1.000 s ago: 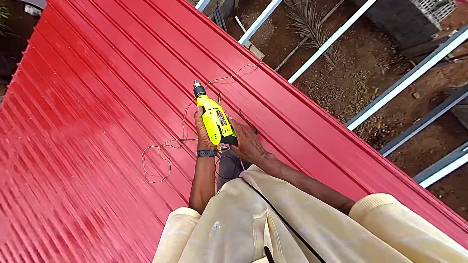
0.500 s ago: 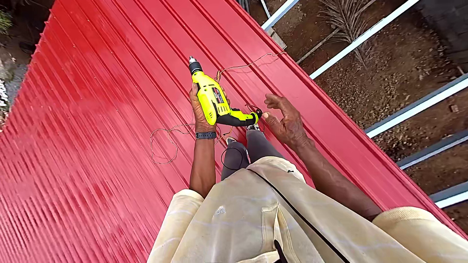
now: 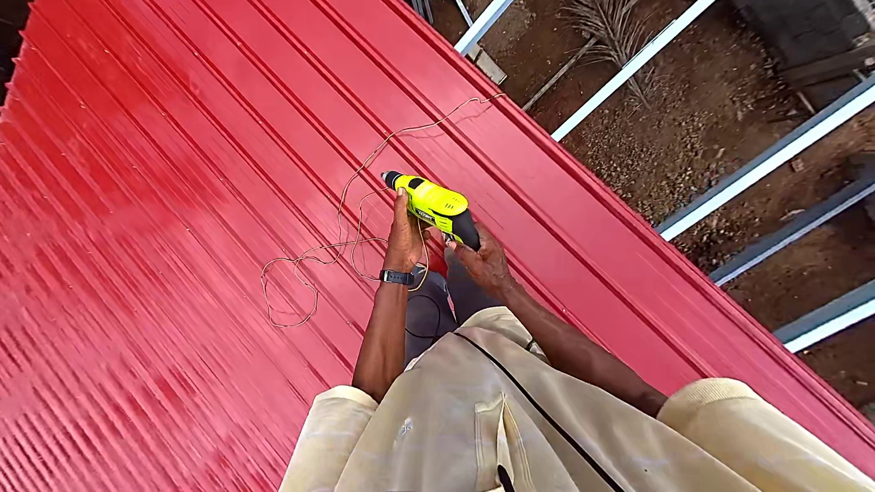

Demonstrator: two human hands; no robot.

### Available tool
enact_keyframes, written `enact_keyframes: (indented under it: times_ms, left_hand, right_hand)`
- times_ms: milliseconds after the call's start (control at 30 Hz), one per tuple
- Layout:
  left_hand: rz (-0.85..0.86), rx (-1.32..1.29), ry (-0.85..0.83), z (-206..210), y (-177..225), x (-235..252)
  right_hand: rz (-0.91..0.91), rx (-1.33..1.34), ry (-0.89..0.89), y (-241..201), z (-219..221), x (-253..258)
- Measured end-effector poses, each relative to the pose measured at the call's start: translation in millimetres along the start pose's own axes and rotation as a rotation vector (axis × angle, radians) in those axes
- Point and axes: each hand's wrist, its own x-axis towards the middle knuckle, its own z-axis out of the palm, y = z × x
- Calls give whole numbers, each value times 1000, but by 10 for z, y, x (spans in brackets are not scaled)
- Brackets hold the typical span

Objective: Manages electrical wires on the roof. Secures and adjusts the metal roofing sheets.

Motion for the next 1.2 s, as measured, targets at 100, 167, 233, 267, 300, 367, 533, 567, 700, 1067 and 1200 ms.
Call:
enact_keyframes:
  times_ms: [100, 167, 233, 267, 300, 367, 533, 567, 700, 1067, 1200]
  left_hand:
    - [-98, 238, 153, -261, -287, 365]
    - [-51, 254, 317, -511, -479, 532]
    - [-44, 228, 454, -743, -674, 609]
    - [-47, 236, 494, -859, -813, 642]
    - [-41, 268, 510, -975, -987, 690]
    - [-36, 387, 499, -1180, -1401, 803]
    - [-73, 704, 476, -1468, -2491, 1021]
    - [-72, 745, 472, -1505, -2668, 1052]
    - [-60, 969, 469, -1585, -3030, 1188]
    - [93, 1057, 478, -1705, -3097, 1642]
    - [158, 1038, 472, -1726, -3090, 1768]
  right_hand:
    - [238, 394, 99, 410, -188, 237]
    - [343, 557, 203, 819, -317, 491]
    - [476, 662, 318, 1293, -435, 783]
    - [546, 706, 368, 1570, -480, 921]
    - [609, 753, 411, 1865, -515, 1063]
    - [709, 846, 478, 2479, -535, 1342]
    - [830, 1013, 593, 3736, -405, 1751]
    - [843, 1038, 609, 3946, -375, 1793]
    - [838, 1118, 680, 4669, -253, 1879]
    - [739, 1312, 725, 5982, -257, 1869]
    - [739, 1293, 684, 6309, -353, 1809]
